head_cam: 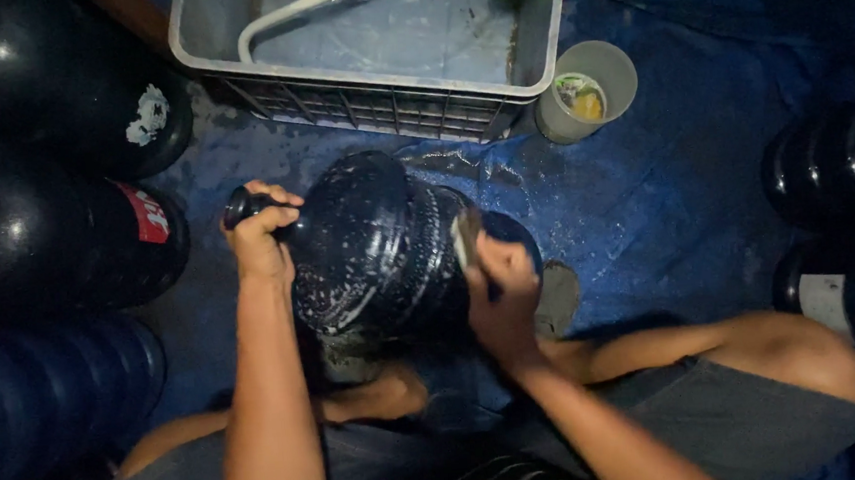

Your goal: The person scrubs the exterior of a large blue water jug with a brush and soapy water. They rotate the jug to clean different sides while sitting on a blue tarp surrounded by other water jugs.

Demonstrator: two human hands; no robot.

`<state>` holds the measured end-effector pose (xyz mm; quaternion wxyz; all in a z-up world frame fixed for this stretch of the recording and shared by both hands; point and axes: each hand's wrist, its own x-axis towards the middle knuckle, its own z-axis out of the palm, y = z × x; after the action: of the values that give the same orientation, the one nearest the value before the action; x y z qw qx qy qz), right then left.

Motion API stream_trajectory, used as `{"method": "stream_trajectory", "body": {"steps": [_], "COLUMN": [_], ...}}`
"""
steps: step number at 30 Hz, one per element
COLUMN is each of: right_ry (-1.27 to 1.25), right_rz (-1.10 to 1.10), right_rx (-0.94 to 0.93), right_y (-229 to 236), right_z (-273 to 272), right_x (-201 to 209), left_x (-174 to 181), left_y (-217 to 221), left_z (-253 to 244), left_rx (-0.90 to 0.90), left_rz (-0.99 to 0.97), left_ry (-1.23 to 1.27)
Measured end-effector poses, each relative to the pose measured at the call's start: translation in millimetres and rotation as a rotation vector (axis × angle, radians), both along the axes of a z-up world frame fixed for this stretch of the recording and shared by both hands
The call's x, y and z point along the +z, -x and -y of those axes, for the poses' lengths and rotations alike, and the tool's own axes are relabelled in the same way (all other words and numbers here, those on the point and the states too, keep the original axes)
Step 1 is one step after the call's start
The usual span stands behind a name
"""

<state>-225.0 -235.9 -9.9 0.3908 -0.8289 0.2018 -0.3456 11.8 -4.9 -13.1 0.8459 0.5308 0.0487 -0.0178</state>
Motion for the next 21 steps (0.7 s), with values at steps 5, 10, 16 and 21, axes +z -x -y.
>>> {"method": "stream_trajectory", "body": {"steps": [5, 10, 16, 21], "right_ry": [0.243, 0.083, 0.132, 0.021], "right_rz": [-0.245, -0.105, -0.033, 0.011], "right_rx": [0.19, 0.21, 0.27, 0.35], "right_y": [33, -29, -9, -22], "right_z": [12, 29, 47, 31], "right_x": [-8, 6, -23, 10], "left_x": [-20, -19, -14, -7], "left_y": [-9, -9, -2, 1], "left_z": [-14, -12, -19, -12], "left_rx": [0.044, 0.052, 0.03, -0.035], "left_rz": [-0.095, -0.081, -0.088, -0.087], "left_ry": [0.042, 0.005, 0.001, 0.009]}}
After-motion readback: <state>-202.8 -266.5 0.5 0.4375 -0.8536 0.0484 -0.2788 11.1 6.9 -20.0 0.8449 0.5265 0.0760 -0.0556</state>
